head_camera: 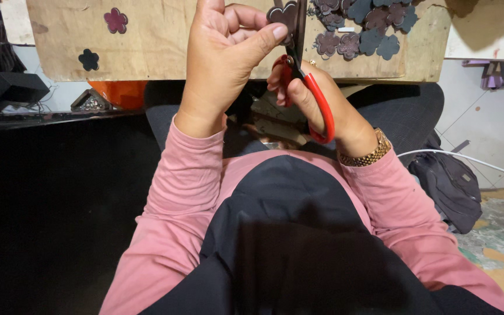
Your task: The person trims the edges of dark, flower-shaped leather pieces using red-handled scissors. They pick up each piece, trim it, and place it on a wooden board. The process is repeated for multiple pieces.
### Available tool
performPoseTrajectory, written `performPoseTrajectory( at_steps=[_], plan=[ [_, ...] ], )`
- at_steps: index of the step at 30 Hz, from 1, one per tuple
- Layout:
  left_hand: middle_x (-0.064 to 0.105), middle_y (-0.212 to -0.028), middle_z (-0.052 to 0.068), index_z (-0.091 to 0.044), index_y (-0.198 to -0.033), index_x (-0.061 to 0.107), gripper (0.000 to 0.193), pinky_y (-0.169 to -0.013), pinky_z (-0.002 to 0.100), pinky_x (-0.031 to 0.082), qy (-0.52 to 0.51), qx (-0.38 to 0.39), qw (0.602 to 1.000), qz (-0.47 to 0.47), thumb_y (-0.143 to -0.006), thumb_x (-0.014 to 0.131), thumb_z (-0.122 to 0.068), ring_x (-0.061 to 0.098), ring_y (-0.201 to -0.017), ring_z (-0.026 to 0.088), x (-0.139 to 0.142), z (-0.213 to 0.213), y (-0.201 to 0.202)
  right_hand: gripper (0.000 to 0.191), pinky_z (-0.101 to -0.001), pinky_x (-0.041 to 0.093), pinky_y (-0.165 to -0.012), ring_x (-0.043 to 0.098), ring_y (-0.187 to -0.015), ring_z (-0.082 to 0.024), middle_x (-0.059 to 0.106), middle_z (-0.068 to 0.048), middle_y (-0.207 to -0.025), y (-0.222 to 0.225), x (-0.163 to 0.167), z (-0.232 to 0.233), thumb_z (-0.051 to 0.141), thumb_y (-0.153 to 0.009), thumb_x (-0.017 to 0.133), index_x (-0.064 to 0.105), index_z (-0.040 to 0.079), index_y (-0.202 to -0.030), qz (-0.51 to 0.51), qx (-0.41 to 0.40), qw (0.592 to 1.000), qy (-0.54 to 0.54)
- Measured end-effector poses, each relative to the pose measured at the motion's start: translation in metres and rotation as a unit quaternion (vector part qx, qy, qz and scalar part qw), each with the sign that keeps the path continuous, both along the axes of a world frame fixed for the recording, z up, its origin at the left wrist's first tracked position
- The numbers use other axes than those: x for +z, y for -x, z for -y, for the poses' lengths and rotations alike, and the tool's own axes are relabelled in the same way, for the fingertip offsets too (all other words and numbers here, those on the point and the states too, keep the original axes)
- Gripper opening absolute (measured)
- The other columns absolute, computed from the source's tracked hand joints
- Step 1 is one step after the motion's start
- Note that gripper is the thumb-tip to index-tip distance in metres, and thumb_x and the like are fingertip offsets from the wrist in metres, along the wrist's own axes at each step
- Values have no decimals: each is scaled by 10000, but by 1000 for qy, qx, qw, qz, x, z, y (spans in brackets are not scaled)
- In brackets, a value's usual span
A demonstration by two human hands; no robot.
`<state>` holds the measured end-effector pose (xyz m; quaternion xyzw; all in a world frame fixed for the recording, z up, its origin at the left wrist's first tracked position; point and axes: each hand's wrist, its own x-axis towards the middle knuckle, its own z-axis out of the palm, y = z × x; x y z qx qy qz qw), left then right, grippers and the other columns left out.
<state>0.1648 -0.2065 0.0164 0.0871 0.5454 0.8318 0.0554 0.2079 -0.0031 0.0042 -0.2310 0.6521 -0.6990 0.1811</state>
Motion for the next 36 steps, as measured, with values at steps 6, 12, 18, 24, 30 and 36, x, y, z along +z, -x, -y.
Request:
performPoseTrajectory(
  at_steps=[6, 12, 18, 24, 30, 36],
  plan=[
    [664, -1083, 117, 0, -1442, 434, 566, -797, 231, 590, 11, 0, 1000, -2, -1006, 780, 106, 700, -905, 139, -1, -2, -1, 656, -264, 515, -837, 581, -920, -122, 586, -46, -1075, 1, 4, 1, 645, -1086, 451, 563, 8, -1196, -30, -16, 999, -30],
    [645, -1084, 108, 13, -1339, 520, 396, -851, 240, 593, -2, -5, 1000, -26, -1043, 775, 73, 694, -944, 127, 0, -7, 0, 652, -260, 490, -809, 554, -885, -117, 553, -39, -1019, 1, 0, 4, 655, -1086, 456, 549, 13, -1142, -14, -31, 999, 0],
    [695, -834, 61, -1, -1036, 647, 126, -593, 241, 548, -9, -78, 994, 73, -996, 712, -102, 647, -665, 106, 9, -15, -3, 647, -254, 492, -813, 571, -891, -104, 566, -22, -1004, 1, -5, 3, 662, -1097, 425, 539, 29, -1172, -20, -59, 998, 7],
    [704, -964, -2, -27, -1085, 706, 125, -743, 226, 538, 90, 2, 996, -9, -1056, 690, -147, 641, -851, 52, 10, -9, 4, 631, -272, 511, -861, 578, -949, -118, 581, -46, -1098, 3, -7, -2, 609, -1093, 487, 541, 4, -1265, -4, -6, 1000, 0],
    [728, -886, 2, -25, -966, 727, 100, -676, 208, 510, 155, -26, 987, 15, -979, 716, -124, 614, -746, 40, 12, 11, 7, 619, -268, 524, -884, 574, -976, -115, 588, -46, -1135, 2, -3, -5, 587, -1080, 509, 541, 1, -1278, -4, 21, 1000, -14],
    [716, -854, 10, -10, -936, 707, 95, -656, 202, 473, 161, -45, 986, 27, -969, 735, -94, 586, -729, 37, 15, 14, 4, 615, -276, 503, -850, 539, -916, -122, 571, -39, -1013, 1, -1, -5, 585, -1082, 518, 546, -9, -1236, -12, 31, 999, -21]
  ],
)
